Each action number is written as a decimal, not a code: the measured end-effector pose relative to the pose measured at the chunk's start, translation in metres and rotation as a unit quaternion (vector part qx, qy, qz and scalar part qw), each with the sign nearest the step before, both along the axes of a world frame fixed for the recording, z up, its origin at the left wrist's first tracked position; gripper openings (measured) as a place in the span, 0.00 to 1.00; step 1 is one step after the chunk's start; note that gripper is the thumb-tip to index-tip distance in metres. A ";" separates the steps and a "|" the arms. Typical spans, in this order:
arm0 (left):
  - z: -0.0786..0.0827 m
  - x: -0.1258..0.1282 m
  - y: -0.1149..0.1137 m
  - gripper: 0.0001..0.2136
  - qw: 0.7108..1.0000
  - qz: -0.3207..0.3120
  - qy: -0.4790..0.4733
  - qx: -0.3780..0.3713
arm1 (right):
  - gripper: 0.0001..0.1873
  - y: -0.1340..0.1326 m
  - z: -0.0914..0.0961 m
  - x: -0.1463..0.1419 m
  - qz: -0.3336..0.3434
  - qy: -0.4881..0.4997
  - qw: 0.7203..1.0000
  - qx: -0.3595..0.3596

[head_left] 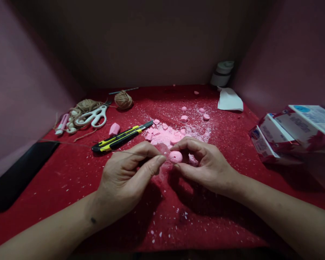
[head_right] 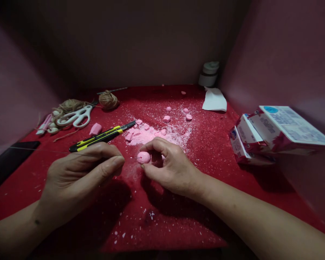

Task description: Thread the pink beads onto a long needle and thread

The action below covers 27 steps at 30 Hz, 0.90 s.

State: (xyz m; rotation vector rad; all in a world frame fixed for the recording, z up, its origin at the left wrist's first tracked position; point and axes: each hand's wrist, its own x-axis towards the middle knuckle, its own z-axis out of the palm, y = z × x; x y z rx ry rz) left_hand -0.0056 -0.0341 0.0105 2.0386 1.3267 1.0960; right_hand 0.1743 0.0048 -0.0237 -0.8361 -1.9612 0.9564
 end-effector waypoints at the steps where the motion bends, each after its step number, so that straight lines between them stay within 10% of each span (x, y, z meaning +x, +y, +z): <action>1: 0.000 0.000 0.000 0.07 1.000 -0.003 0.010 0.004 | 0.07 0.000 0.000 0.000 0.000 -0.004 1.000 0.008; 12: -0.008 0.002 0.002 0.04 0.991 -0.027 0.082 0.104 | 0.07 0.001 -0.008 0.002 0.001 -0.040 0.996 0.079; 27: -0.004 0.001 0.009 0.07 0.993 -0.029 -0.044 -0.104 | 0.09 0.002 -0.011 0.003 0.002 -0.090 0.971 0.222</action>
